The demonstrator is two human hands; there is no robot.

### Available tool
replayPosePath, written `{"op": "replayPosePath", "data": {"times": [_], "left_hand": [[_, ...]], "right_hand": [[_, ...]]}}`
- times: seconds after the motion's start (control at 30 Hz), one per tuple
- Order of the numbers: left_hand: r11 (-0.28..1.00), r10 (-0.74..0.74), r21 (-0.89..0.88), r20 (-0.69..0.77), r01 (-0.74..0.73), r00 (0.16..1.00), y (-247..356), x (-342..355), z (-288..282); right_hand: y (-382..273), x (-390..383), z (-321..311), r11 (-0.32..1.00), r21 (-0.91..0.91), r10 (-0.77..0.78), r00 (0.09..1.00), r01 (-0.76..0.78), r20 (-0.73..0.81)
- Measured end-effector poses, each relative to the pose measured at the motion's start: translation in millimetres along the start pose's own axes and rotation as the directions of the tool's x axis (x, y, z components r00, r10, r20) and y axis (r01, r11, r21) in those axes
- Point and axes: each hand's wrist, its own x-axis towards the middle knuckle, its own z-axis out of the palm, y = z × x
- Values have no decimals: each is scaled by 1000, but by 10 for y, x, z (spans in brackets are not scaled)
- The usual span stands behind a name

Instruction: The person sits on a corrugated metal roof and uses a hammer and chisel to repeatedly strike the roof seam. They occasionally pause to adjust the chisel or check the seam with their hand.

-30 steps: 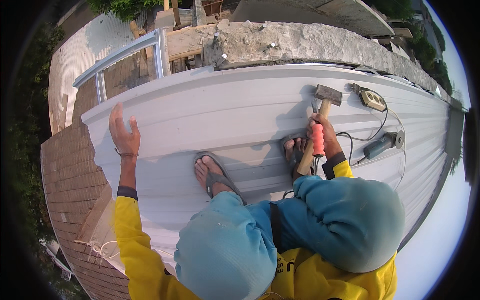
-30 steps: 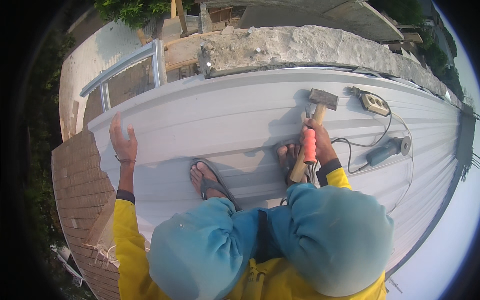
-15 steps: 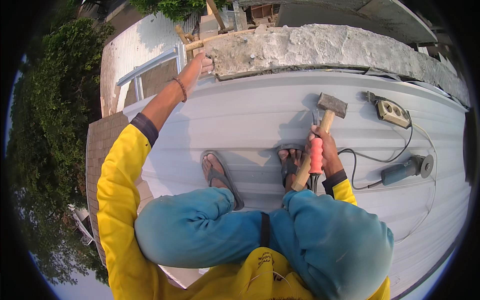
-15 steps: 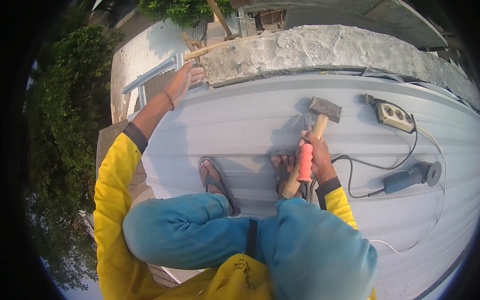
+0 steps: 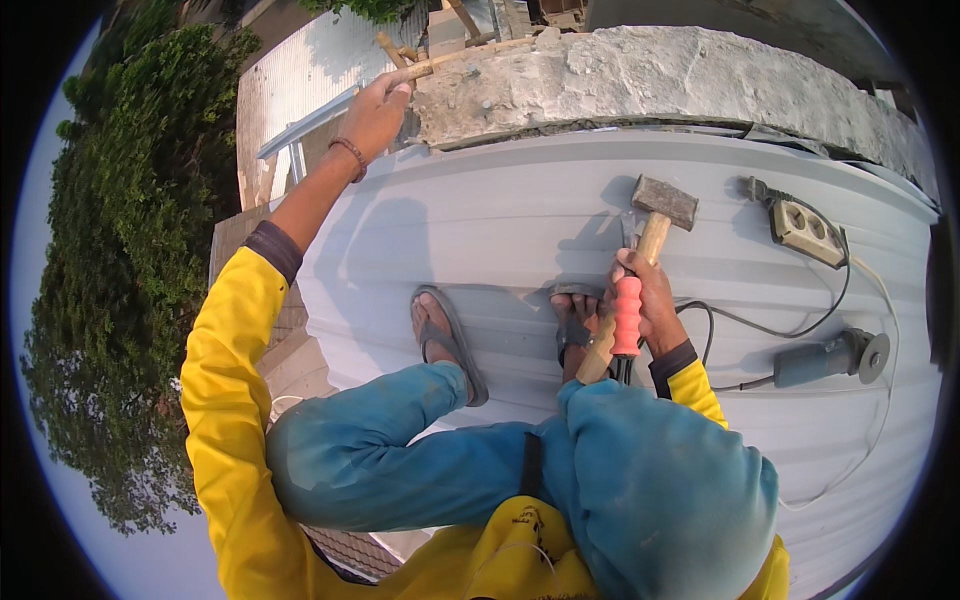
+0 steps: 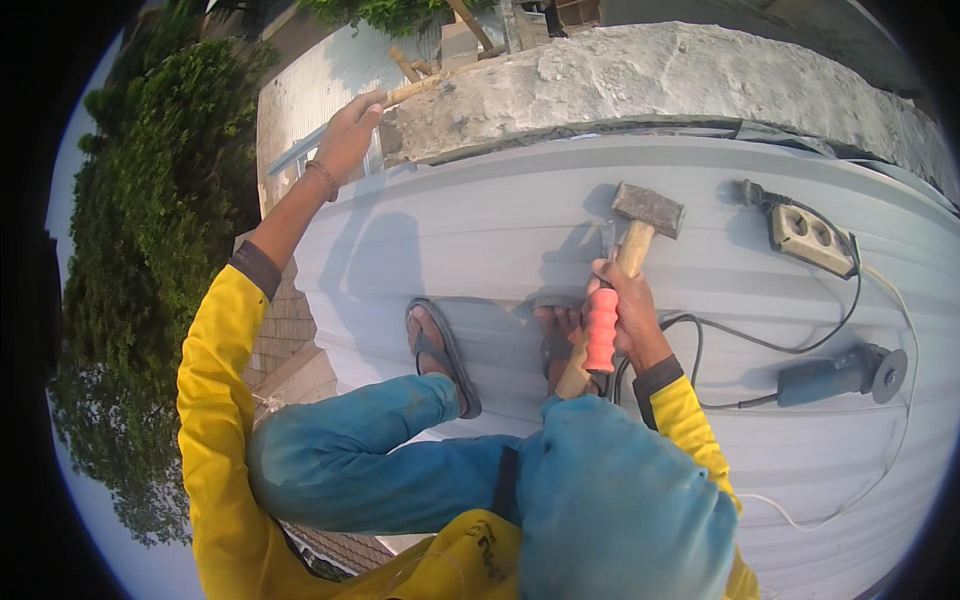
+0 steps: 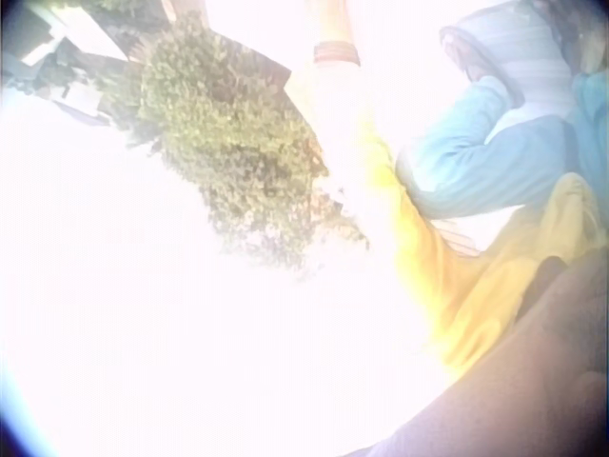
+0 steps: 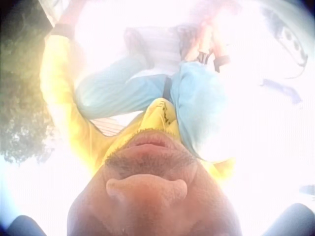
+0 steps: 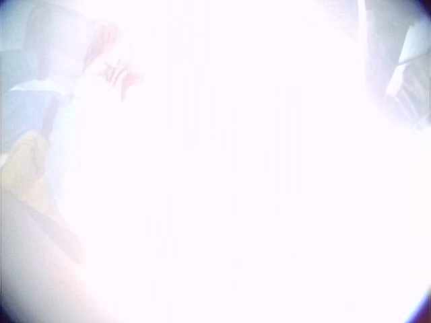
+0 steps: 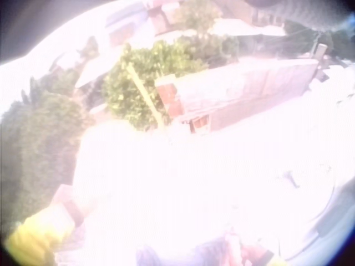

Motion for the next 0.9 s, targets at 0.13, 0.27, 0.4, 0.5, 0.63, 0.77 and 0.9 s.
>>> {"op": "replayPosePath", "data": {"times": [0.13,0.27,0.4,0.5,0.63,0.77,0.9], "left_hand": [[713,144,675,123,-189,982,134,8,308],[522,-77,844,192,-125,978,289,-79,594],[696,91,705,102,-137,991,343,-104,528],[675,400,650,74,-348,914,273,-146,514],[556,498,675,196,-485,845,121,-217,557],[500,511,682,264,-533,818,61,-71,437],[468,494,685,321,-558,808,83,233,330]], "right_hand": [[1,19,-1,999,40,-3,1000,4,-27],[5,31,-23,996,86,2,1000,1,-28],[-1,28,-40,996,83,25,1000,-26,8],[-13,22,-40,997,77,14,1000,-15,7],[-25,10,-27,999,44,-1,1000,1,-2],[-30,3,-9,999,38,3,1000,-2,-7],[-29,10,-9,999,46,-6,1000,6,9]]}}
